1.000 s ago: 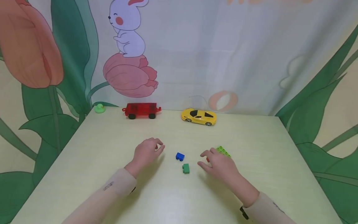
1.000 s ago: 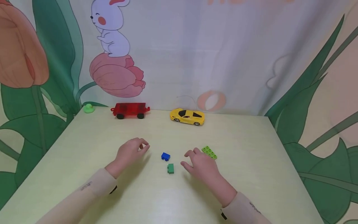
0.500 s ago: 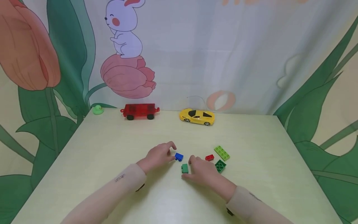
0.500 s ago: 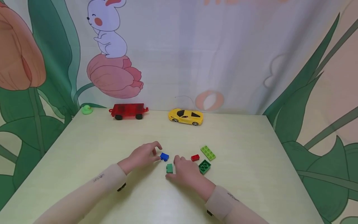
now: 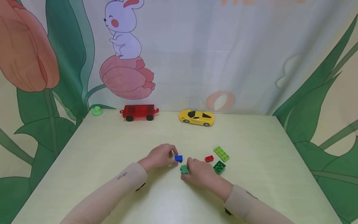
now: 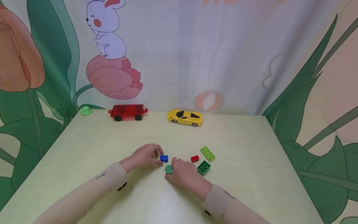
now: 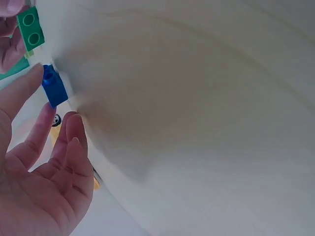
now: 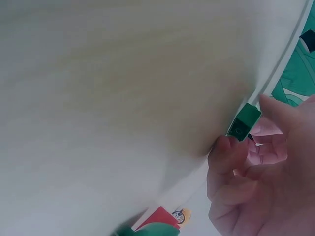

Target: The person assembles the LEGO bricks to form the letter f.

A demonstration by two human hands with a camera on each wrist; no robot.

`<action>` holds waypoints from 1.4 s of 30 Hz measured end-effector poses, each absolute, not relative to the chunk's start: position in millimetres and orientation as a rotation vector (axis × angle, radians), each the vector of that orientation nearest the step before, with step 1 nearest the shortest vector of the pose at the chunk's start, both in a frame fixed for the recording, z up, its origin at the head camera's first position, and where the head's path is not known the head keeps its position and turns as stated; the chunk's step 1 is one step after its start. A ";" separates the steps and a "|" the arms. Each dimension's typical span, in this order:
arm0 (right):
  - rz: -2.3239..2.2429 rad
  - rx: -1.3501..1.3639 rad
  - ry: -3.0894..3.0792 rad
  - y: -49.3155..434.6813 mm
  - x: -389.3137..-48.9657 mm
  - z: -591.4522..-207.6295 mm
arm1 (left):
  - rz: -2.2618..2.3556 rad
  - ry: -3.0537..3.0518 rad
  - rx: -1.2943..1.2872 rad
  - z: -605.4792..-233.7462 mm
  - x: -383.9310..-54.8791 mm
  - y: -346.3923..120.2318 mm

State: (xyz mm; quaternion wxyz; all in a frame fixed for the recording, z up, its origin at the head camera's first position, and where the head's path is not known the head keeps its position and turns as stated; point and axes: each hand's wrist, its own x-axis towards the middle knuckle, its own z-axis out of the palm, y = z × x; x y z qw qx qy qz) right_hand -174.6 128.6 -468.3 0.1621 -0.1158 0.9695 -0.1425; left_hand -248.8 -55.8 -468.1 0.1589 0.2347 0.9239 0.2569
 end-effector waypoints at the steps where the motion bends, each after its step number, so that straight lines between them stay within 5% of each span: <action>1: -0.404 -0.331 2.764 128.5 -175.3 -468.3 | 0.731 2.642 0.670 -468.1 -248.7 -55.8; 19: -0.453 -0.448 2.763 131.2 -176.0 -459.2 | 0.600 2.803 0.772 -474.4 -249.0 -60.2; 42: -0.467 -0.539 2.736 134.9 -190.0 -456.4 | 0.860 2.559 0.530 -463.5 -251.3 -75.2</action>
